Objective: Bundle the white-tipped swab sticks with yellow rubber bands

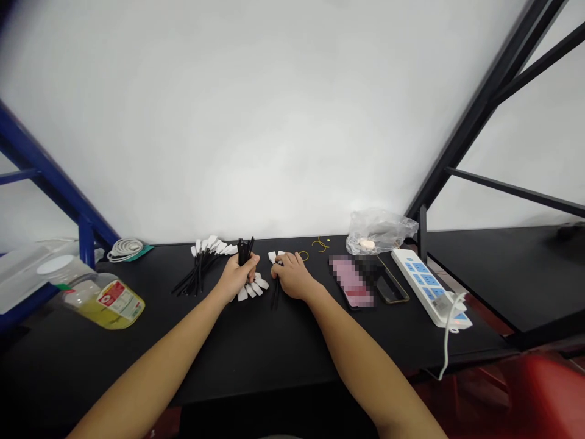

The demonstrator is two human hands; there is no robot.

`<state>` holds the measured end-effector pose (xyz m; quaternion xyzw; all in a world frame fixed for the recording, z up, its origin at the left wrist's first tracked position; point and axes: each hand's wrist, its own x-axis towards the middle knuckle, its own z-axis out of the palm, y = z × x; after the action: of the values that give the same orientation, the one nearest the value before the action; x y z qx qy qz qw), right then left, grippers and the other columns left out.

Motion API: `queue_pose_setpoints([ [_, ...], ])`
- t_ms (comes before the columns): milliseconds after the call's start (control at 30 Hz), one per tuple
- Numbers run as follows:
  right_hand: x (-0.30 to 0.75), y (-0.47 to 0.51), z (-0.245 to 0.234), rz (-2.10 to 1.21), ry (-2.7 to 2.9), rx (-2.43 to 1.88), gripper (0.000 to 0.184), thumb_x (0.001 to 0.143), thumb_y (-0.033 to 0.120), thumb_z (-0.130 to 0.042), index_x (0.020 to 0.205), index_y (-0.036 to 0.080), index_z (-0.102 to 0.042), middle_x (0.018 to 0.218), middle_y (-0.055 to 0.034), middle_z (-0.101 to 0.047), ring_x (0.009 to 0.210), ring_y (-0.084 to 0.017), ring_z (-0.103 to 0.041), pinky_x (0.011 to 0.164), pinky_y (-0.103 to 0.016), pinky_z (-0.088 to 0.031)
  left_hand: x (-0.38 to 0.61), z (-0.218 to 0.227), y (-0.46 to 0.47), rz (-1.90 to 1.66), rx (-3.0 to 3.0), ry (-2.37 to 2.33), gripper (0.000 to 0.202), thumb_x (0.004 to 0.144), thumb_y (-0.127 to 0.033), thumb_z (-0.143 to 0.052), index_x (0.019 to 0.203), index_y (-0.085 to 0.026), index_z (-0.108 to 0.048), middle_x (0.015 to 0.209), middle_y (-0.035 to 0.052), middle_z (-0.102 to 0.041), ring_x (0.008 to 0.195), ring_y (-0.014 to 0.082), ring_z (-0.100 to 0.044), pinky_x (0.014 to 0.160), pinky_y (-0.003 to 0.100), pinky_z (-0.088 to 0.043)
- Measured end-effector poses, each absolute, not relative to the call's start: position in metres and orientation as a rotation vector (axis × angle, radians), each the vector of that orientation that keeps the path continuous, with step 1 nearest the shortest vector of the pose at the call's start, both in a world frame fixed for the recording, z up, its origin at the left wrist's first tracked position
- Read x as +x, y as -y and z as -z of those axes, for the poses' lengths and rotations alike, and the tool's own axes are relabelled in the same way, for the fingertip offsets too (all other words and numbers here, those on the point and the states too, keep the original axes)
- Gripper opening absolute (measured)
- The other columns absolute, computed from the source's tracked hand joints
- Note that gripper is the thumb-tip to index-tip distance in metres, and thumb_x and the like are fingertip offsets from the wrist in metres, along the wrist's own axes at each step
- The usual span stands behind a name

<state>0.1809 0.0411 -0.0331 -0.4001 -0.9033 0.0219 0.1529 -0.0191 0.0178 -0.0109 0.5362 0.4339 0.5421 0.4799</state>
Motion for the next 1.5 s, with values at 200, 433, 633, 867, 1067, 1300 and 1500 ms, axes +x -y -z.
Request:
queue_pose_setpoints([
  [200,0.187,-0.042,0.015,-0.299,2.265,-1.029,0.014,0.094,0.016,-0.047,0.097,0.021,-0.059,0.106,-0.0080,-0.065,0.102,-0.021,-0.058,0.095,-0.039,-0.044,-0.017,0.013,-0.018,-1.356,1.252,-1.088,0.038,0.081,-0.054,-0.067,0.075,-0.019,-0.054,0.044,-0.0099,-0.040,0.038,0.0080,-0.039,0.045,0.022,-0.037],
  [433,0.159,-0.030,0.015,-0.558,1.965,-1.030,0.017,0.097,0.033,-0.051,0.105,0.021,-0.061,0.084,-0.0016,-0.066,0.075,-0.017,-0.061,0.072,-0.028,-0.048,-0.018,0.009,-0.015,-1.491,1.449,-1.109,0.030,0.081,-0.047,-0.071,0.088,-0.018,-0.074,0.097,0.0094,-0.075,0.095,0.0226,-0.069,0.084,0.032,-0.054],
  [633,0.149,-0.026,0.019,-0.312,2.294,-0.971,0.021,0.098,0.031,-0.053,0.107,0.023,-0.071,0.107,-0.0072,-0.073,0.100,-0.021,-0.065,0.089,-0.031,-0.048,-0.016,0.003,-0.008,-1.371,1.477,-1.017,0.029,0.078,-0.048,-0.075,0.088,-0.020,-0.075,0.098,0.0110,-0.076,0.098,0.0267,-0.069,0.094,0.039,-0.053],
  [867,0.197,-0.045,0.023,-0.157,2.502,-1.018,0.043,0.090,0.006,-0.051,0.123,0.024,-0.071,0.129,-0.0116,-0.065,0.120,-0.025,-0.058,0.105,-0.043,-0.042,-0.017,0.014,-0.015,-1.410,1.360,-1.009,0.040,0.086,-0.058,-0.063,0.079,-0.019,-0.057,0.051,-0.0060,-0.051,0.048,0.0112,-0.052,0.065,0.029,-0.053],
  [1067,0.184,-0.044,0.028,-0.130,2.577,-1.049,0.018,0.088,0.012,-0.063,0.096,0.023,-0.074,0.133,-0.0110,-0.059,0.128,-0.028,-0.051,0.110,-0.049,-0.037,-0.013,0.010,-0.012,-1.394,1.315,-1.040,0.042,0.082,-0.059,-0.066,0.081,-0.018,-0.056,0.045,-0.0110,-0.042,0.039,0.0068,-0.040,0.057,0.026,-0.049],
  [1300,0.179,-0.040,0.033,-0.155,2.598,-1.192,0.023,0.092,0.012,-0.058,0.108,0.026,-0.068,0.144,-0.0094,-0.052,0.140,-0.032,-0.037,0.112,-0.063,-0.026,-0.017,0.010,-0.017,-1.436,1.225,-1.027,0.042,0.082,-0.059,-0.067,0.080,-0.018,-0.057,0.044,-0.0116,-0.038,0.037,0.0056,-0.037,0.055,0.025,-0.049],
  [1500,0.194,-0.044,0.019,-0.304,2.571,-1.064,0.010,0.089,0.014,-0.061,0.093,0.022,-0.066,0.129,-0.0112,-0.060,0.128,-0.027,-0.048,0.109,-0.050,-0.035,-0.024,0.015,-0.025,-1.574,1.129,-1.105,0.041,0.082,-0.058,-0.067,0.080,-0.018,-0.057,0.045,-0.0120,-0.036,0.037,0.0064,-0.038,0.053,0.025,-0.048],
])
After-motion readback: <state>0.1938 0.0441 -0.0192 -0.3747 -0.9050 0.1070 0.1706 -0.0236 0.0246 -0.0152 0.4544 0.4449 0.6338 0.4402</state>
